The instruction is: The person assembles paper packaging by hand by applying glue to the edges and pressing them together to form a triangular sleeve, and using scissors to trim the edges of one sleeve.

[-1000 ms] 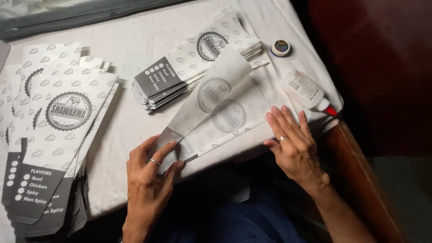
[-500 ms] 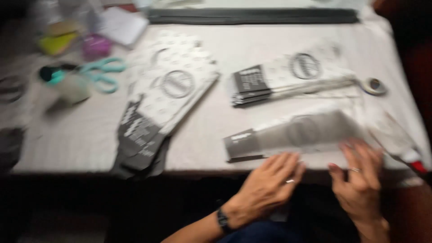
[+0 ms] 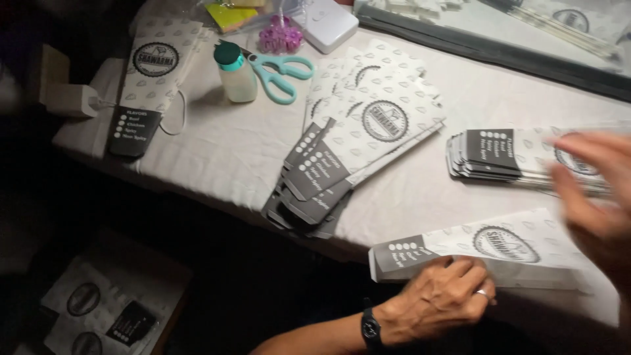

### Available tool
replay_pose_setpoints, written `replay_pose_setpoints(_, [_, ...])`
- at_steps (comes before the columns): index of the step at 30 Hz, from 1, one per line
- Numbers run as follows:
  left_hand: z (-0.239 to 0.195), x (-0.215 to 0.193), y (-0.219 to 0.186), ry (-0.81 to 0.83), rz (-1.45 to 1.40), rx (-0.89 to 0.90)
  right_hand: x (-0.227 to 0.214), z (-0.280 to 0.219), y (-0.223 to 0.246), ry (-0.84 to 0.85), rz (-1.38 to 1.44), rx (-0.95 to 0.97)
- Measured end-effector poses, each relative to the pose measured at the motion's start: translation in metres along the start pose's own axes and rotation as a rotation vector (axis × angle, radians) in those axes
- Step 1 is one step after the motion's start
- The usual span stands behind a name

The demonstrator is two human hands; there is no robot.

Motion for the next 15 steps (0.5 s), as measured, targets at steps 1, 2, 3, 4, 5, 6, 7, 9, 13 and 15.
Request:
replay_pose_setpoints(1, [0.003, -0.007, 0.001, 0.001, -0.003, 0.003, 0.029, 0.034, 0.000, 0.000, -0.003, 0.003])
replay_pose_setpoints(2, [0.006, -0.016, 0.001, -0.047, -0.035, -0.015, 0.062, 0.067, 0.005, 0.133, 0.063, -0.125])
replay_pose_setpoints(3, [0.009, -0.024, 0.001, -0.094, -0.067, -0.032, 0.094, 0.098, 0.010, 0.268, 0.131, -0.252])
replay_pose_setpoints(4, [0.007, -0.024, -0.001, -0.098, -0.073, -0.031, 0.122, 0.126, 0.023, 0.271, 0.125, -0.250])
replay_pose_setpoints(5, [0.005, -0.028, -0.004, -0.207, -0.075, -0.011, 0.155, 0.152, 0.034, 0.381, 0.199, -0.223])
replay_pose_setpoints(6, [0.002, -0.031, -0.007, -0.313, -0.079, 0.011, 0.186, 0.177, 0.045, 0.490, 0.273, -0.192])
replay_pose_setpoints(7, [-0.015, -0.007, -0.013, -0.314, -0.087, 0.013, 0.215, 0.197, 0.051, 0.493, 0.268, -0.187])
replay_pose_setpoints(9, [-0.050, 0.064, -0.020, 0.225, -0.569, -0.256, 0.273, 0.232, 0.067, 0.526, 0.285, -0.337])
replay_pose_setpoints(13, [-0.076, 0.133, -0.011, 0.062, -0.881, -0.487, 0.527, 0.265, -0.032, 0.133, 0.193, -0.792])
replay_pose_setpoints(15, [-0.072, 0.130, 0.004, 0.344, -1.197, -0.858, 0.539, 0.278, -0.026, 0.171, 0.271, -0.639])
Point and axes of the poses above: each hand's wrist, its own z-axis towards the middle knuckle, its own x-axis out of the palm, y = z × x, the point moved 4 cm from there along z, towards the middle knuckle, and after that the axes turned 1 degree about -x, right-handed, at the moved point
